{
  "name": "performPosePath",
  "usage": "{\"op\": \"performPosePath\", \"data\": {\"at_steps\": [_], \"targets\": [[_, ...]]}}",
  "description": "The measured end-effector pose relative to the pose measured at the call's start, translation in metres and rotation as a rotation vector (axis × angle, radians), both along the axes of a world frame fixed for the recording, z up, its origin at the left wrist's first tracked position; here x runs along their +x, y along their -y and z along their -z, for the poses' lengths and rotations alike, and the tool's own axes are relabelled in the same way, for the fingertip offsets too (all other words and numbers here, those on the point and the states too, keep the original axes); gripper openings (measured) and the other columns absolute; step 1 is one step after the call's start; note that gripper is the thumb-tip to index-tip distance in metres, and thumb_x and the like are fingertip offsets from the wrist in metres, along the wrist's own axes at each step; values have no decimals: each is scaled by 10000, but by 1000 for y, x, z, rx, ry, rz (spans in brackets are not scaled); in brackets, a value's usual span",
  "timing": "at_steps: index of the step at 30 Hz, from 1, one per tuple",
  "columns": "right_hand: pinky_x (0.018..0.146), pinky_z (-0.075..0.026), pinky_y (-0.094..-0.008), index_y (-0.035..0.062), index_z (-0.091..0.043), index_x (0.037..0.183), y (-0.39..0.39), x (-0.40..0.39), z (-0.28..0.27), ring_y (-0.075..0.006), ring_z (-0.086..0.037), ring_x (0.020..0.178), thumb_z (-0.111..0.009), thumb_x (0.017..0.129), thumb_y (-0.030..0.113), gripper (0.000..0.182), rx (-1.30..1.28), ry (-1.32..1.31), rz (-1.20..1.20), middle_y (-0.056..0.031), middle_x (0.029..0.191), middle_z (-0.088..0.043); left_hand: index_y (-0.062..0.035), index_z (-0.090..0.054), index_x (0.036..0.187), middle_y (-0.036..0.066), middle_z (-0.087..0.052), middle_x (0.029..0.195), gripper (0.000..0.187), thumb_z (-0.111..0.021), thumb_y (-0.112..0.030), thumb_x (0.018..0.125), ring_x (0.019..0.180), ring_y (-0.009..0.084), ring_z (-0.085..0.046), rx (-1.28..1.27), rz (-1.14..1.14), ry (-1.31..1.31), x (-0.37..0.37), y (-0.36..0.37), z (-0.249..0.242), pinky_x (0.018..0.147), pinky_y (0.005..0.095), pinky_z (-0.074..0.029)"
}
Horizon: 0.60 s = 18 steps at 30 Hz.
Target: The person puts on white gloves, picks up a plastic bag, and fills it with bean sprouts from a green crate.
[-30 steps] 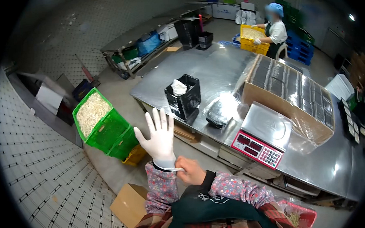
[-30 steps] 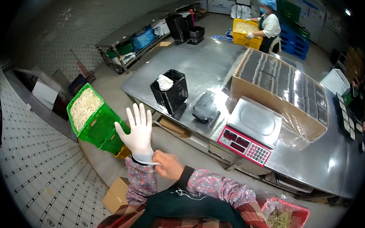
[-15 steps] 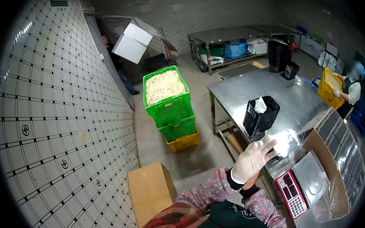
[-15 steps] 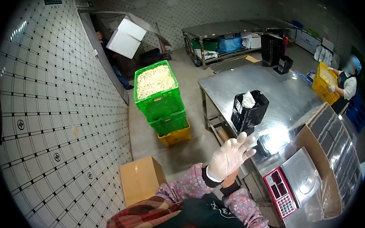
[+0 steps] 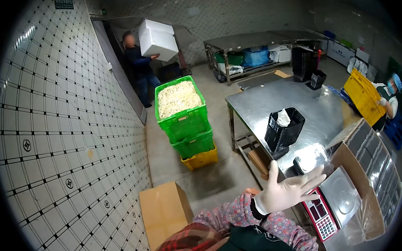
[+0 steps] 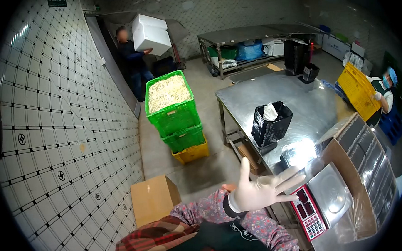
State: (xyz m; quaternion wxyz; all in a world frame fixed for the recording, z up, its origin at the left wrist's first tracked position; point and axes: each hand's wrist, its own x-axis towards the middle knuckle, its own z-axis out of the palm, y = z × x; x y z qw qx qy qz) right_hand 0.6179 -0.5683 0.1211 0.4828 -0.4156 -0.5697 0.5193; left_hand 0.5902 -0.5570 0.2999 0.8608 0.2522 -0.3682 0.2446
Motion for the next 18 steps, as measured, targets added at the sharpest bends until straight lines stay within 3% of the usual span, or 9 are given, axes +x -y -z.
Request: {"op": "performPosePath", "data": {"at_steps": [1,2,6,7,9,12,14,15,18], "targets": [[609,-448,-309,62,-584,1128,5,-1,1,-221,-585,744,-572,851,224,321,32,73,-15,-121,926,-638,-261,-387,1386,60,-64,1542,848,-205,-817,772,1416,307,-41,-68,26,-81,-5,6,-6,1103,578,-79],[609,-451,-312,62,-581,1132,10,1,1,-225,-587,742,-573,847,216,324,65,145,-28,-120,918,-638,-299,-1,1476,50,69,1544,1028,-351,-860,688,1414,333,-18,-180,44,-97,-2,9,-6,1072,606,-156],[608,-462,-323,61,-569,1147,20,2,-5,-238,-596,731,-578,828,186,343,209,428,-47,-116,886,-637,-290,104,1463,50,33,1548,1079,-604,-650,733,1376,390,-173,61,-108,-87,-8,-4,-20,924,512,-431],[608,-465,-325,61,-565,1151,19,2,-5,-242,-599,728,-579,823,178,348,239,484,-46,-115,878,-637,-277,3,1481,72,-134,1534,939,-601,-501,798,1182,317,-456,48,-181,-146,-10,-12,-17,807,382,-482],[607,-471,-331,60,-559,1158,16,0,-8,-249,-603,723,-581,814,163,360,289,576,-48,-113,862,-637,-238,-210,1464,87,-436,1369,746,-579,-315,820,834,182,-540,-142,-73,-63,-11,-32,5,669,280,-446],[606,-479,-339,60,-550,1170,25,2,-6,-259,-610,715,-584,799,140,380,320,652,-55,-110,838,-637,-179,-461,1309,15,-579,921,504,-535,-172,810,567,117,-424,-254,-270,-138,-35,-58,15,531,261,-373],[606,-485,-344,60,-544,1177,30,-3,1,-266,-615,710,-586,790,124,395,255,573,-80,-108,822,-637,-146,-517,1226,-19,-503,703,407,-494,-134,820,503,116,-381,-482,-647,-280,-63,-64,-2,469,281,-341],[623,-490,-326,104,-535,1200,39,-8,13,-248,-620,718,-580,804,121,399,177,321,-79,-98,869,-633,-135,-524,1226,-24,-511,744,400,-498,-127,827,543,108,-395,-291,-712,-102,-80,-75,-7,500,278,-345],[663,-491,-305,90,-547,1190,32,8,7,-196,-614,731,-592,814,104,378,280,370,58,-66,893,-636,-111,-486,1305,18,-598,1065,465,-519,-129,841,714,139,-445,-119,-984,-33,-137,-100,7,645,301,-383]]}}
